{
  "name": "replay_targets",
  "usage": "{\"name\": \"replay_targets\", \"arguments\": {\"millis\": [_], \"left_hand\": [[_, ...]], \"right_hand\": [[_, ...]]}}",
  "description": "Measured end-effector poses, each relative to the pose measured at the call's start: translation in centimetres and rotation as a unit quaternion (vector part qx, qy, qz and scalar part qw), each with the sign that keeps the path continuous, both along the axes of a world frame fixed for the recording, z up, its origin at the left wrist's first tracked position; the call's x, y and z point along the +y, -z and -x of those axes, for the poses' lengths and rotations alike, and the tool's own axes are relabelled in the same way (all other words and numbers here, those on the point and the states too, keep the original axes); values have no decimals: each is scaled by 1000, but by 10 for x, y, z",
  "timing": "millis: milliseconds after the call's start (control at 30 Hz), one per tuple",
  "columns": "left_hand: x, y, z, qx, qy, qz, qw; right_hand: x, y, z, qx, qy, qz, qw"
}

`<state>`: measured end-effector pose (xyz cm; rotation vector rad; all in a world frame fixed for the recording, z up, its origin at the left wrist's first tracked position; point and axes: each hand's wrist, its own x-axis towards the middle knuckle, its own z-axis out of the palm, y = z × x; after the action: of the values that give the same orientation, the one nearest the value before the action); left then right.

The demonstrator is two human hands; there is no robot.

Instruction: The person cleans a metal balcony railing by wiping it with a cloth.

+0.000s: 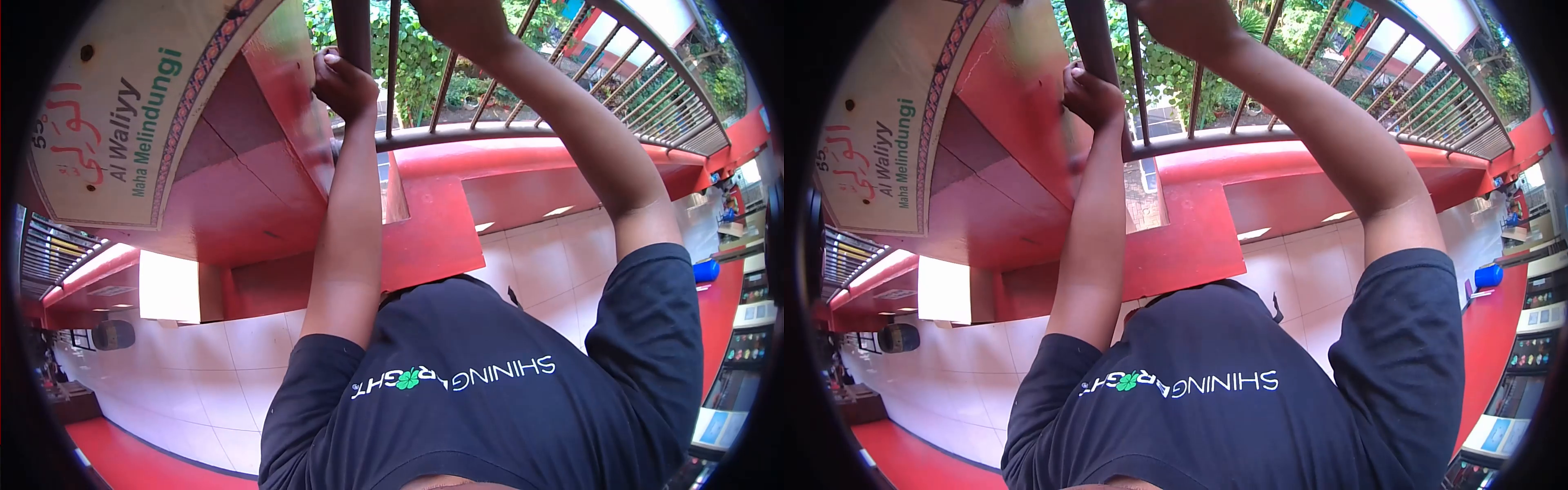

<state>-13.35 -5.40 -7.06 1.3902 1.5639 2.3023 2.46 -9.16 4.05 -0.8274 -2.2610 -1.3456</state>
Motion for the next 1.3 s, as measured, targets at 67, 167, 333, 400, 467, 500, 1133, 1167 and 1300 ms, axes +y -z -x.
{"name": "replay_targets", "arguments": {"millis": [67,167,333,400,467,500,1133,1167,1300], "left_hand": [[5,3,-1,-3,-25,-29,999],[5,2,-4,-15,-33,-26,999],[-1,-6,-1,-72,25,58,995],[2,-4,5,-66,64,57,994],[9,-2,5,-80,60,50,994],[12,-1,4,-99,56,45,992],[51,32,12,-172,196,114,959],[50,30,12,-160,199,114,960],[46,22,11,-133,146,132,971]], "right_hand": [[1,20,-2,-40,-23,-2,999],[11,15,-11,-63,-56,-26,996],[-14,-10,2,-3,-12,44,999],[9,35,-17,-104,-114,109,982],[6,19,-12,-197,23,116,973],[24,9,-16,-136,-30,7,990],[12,-1,16,-1,-16,-15,1000],[10,1,18,-4,-17,-13,1000],[-5,70,18,15,21,-63,998]]}}
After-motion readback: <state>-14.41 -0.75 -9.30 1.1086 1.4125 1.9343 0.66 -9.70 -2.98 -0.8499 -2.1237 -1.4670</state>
